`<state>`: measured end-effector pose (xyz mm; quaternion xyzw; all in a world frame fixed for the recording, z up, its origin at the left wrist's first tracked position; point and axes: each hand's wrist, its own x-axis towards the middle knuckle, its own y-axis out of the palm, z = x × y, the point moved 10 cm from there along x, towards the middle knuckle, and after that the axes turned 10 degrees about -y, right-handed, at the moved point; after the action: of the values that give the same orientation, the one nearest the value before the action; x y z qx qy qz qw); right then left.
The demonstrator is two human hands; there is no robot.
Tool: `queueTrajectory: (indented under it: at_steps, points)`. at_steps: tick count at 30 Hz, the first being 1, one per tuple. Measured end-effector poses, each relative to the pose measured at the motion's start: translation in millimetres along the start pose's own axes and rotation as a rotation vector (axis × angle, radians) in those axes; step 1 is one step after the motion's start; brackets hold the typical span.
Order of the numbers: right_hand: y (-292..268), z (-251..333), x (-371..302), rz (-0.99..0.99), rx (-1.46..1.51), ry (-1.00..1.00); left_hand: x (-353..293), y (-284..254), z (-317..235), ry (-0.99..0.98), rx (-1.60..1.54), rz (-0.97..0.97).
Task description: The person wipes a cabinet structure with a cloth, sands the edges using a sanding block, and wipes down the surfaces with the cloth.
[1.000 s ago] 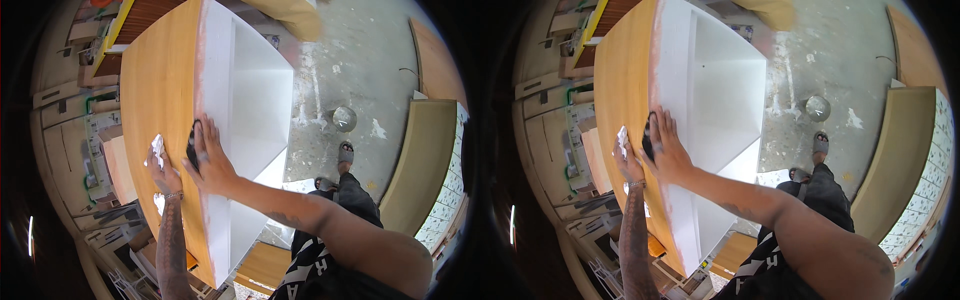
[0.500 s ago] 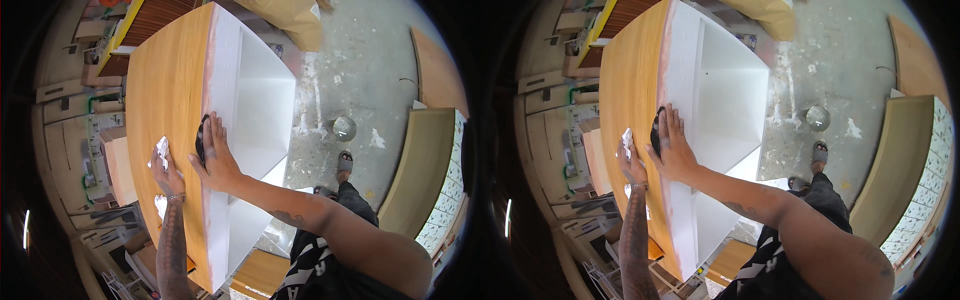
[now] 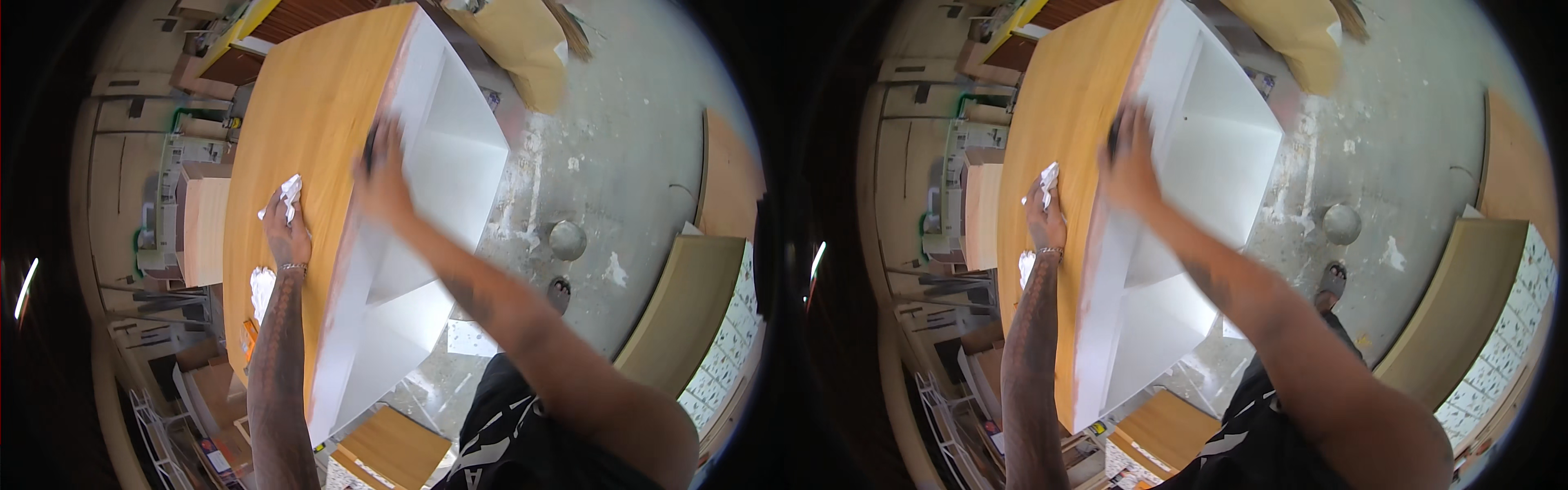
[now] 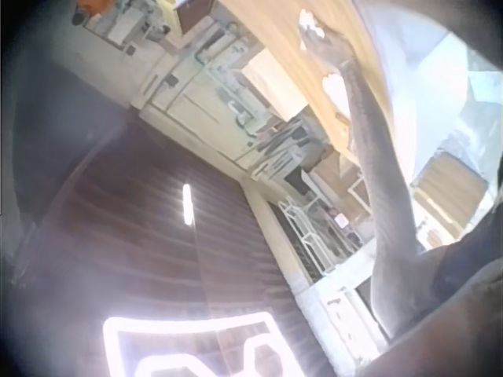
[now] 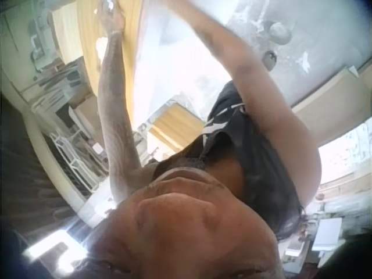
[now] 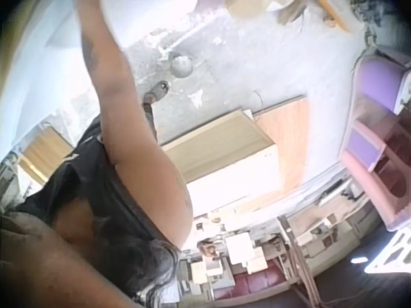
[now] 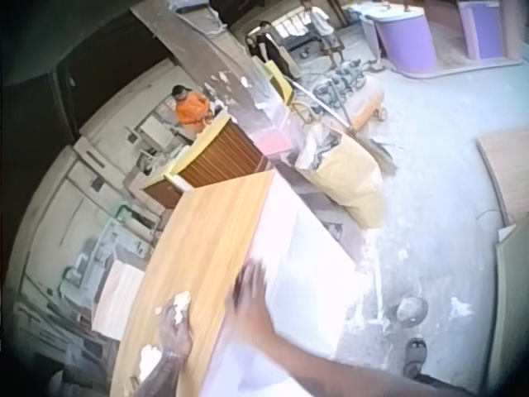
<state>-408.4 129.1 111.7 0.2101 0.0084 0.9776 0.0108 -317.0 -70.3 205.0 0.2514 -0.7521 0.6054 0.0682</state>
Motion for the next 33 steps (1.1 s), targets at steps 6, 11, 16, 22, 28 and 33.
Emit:
queueTrajectory:
  at_steps: [6, 11, 16, 22, 28, 33]
  points:
    - [-12.7, 33.2, -232.3, 0.743, 0.228, 0.007, -31.7, -38.2, 26.7, -0.231, -0.043, -0.062]
    - [-262.8, -210.7, -296.5, 0.733, -0.281, 0.471, -149.4, -108.0, -8.8, -0.295, -0.147, -0.355]
    - [-482.0, -297.1, -346.8, 1.212, -0.954, 0.498, -307.4, -176.3, -23.5, -0.07, 0.358, -0.237]
    - [-686.9, -342.5, -394.3, 0.323, -0.934, 0.885, -285.9, -110.1, 22.3, 0.201, 0.586, 0.195]
    - [-627.6, -317.8, -441.1, 0.245, -0.662, 0.966, -155.8, -24.0, -92.3, 0.421, 0.482, 0.184]
    - [-587.7, -282.6, -466.6, -0.017, -0.417, 1.079, -62.3, 40.1, -144.4, 0.498, 0.461, 0.164]
